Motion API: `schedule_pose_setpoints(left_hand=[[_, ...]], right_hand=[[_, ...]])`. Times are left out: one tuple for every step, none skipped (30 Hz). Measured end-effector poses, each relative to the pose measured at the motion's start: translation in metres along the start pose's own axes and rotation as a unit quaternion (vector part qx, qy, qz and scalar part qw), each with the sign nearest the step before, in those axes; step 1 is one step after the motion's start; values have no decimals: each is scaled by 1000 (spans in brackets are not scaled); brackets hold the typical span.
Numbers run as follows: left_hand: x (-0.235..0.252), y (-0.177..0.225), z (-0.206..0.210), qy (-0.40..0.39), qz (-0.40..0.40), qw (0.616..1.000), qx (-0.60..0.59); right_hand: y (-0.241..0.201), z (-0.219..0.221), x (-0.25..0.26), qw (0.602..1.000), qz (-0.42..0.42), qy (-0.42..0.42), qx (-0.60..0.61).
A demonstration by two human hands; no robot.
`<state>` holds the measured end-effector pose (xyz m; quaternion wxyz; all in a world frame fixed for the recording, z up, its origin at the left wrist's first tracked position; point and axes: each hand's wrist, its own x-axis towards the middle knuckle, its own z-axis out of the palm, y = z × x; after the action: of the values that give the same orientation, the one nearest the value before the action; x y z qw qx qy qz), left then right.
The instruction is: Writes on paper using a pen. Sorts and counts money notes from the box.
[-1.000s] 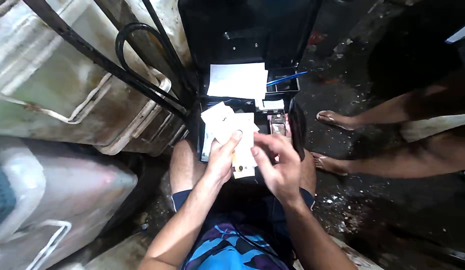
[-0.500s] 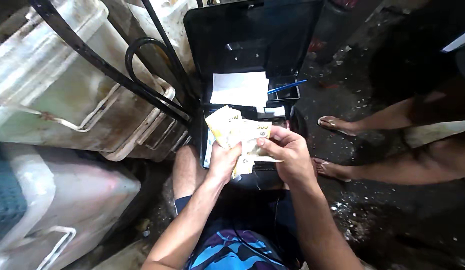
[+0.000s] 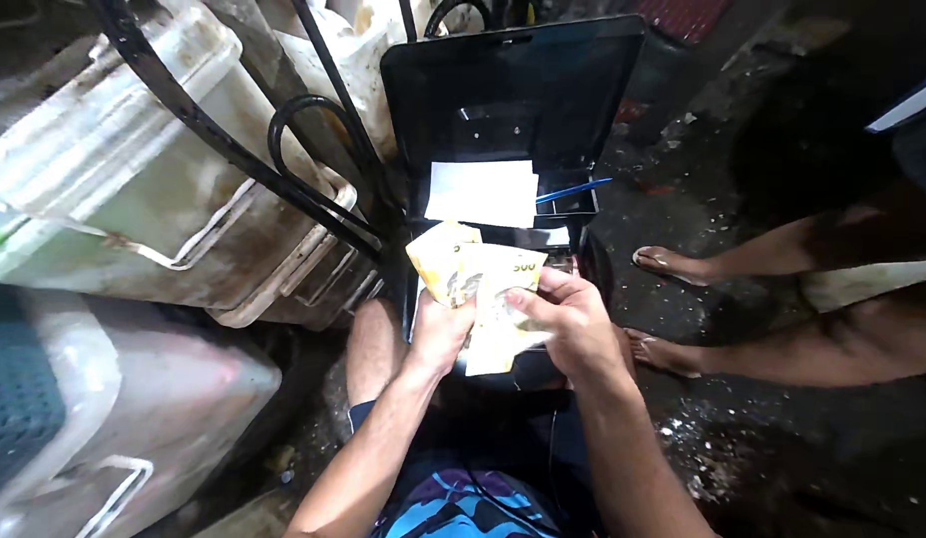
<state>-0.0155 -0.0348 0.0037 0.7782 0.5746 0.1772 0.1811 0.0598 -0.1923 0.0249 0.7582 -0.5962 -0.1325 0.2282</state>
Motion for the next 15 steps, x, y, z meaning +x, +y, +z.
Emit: schedule_pose_setpoints(left_hand=[[0, -1, 1, 1, 2, 1000, 2], [0, -1, 2, 2, 2, 1000, 1], [0, -1, 1, -1, -1, 1000, -7], [0, -1, -1, -9, -8, 1000, -28], [0, 0, -3, -11, -18, 998, -51], [-1, 2, -5, -8, -31, 997, -69], [-2, 3, -7, 3, -40, 996, -75], [-2, 5, -8, 12, -40, 997, -71], [-1, 5, -8, 18, -33, 997, -64], [-1, 5, -8, 23, -27, 998, -51], [-1, 4, -7, 24, -23, 999, -32], [-1, 3, -6, 23, -18, 1000, -12], [0, 1, -4, 23, -11, 1000, 1], [0, 0, -2, 23, -7, 1000, 11], [-1, -1, 0, 21, -3, 1000, 12]], right_hand=[[1, 3, 0, 1000, -1, 1, -3], [3, 4, 0, 1000, -5, 5, -1], [5, 4, 1, 1000, -12, 13, 2], [8, 3, 2, 999, -22, 30, 8], [10, 1, 2, 998, -28, 48, 13], [11, -2, 3, 997, -31, 62, 22], [10, -4, 2, 997, -29, 69, 32], [8, -6, 2, 997, -26, 66, 38], [5, -6, 1, 997, -22, 61, 37], [2, -5, -1, 998, -18, 50, 33], [0, -4, -2, 999, -13, 38, 27], [-2, -2, -3, 999, -7, 26, 20], [-3, 0, -4, 1000, -3, 17, 8], [-4, 2, -3, 1000, 1, 9, 1], [-3, 4, -3, 1000, 3, 2, -2]])
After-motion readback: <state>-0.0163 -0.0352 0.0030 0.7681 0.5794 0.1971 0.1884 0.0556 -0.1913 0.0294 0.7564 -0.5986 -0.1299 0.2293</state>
